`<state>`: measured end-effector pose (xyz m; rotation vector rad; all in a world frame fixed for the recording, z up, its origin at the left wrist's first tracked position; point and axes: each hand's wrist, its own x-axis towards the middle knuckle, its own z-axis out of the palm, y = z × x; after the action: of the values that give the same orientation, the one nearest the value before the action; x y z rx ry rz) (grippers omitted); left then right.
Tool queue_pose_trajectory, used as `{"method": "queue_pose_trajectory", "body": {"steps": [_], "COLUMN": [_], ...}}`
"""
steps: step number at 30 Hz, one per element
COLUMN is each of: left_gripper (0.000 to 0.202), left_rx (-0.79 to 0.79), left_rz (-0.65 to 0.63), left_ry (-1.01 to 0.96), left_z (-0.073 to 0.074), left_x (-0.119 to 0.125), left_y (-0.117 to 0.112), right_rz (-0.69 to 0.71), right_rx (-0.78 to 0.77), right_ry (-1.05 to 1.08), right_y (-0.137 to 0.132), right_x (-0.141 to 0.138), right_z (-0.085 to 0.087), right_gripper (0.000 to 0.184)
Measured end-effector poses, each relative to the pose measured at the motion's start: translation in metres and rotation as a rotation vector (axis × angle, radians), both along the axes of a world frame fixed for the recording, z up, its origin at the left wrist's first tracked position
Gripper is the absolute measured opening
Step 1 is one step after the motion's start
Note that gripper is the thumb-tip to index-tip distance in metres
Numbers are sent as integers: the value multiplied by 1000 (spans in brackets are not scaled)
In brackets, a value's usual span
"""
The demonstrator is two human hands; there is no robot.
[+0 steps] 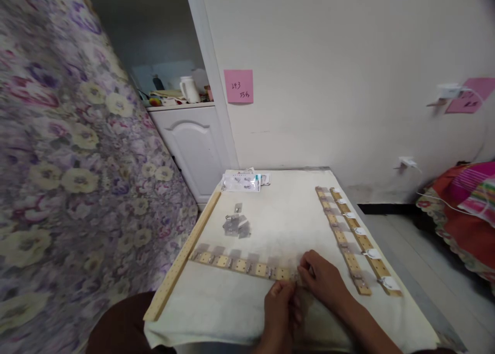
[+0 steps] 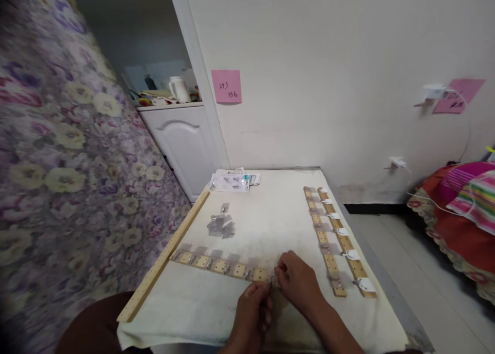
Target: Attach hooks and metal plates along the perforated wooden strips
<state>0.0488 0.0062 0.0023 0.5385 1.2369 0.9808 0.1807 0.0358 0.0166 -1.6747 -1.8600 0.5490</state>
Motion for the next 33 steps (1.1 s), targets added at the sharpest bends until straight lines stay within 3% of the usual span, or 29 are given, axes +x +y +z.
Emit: {"method": "queue_pose_trajectory", "body": {"steps": [15, 33], "left_gripper": [21, 14], "left_rx": [-58, -69], "left_rz": [33, 40], "left_ry": [-6, 47], "left_z": [-6, -6], "left_x": [2, 5], "left_y": [3, 7], "right_rz": [-31, -71], "right_rx": [-47, -116], "right_ry": [-7, -54], "right_y": [9, 13], "right_x": [-3, -2], "right_z": [-21, -22], "right_gripper": [5, 5]}}
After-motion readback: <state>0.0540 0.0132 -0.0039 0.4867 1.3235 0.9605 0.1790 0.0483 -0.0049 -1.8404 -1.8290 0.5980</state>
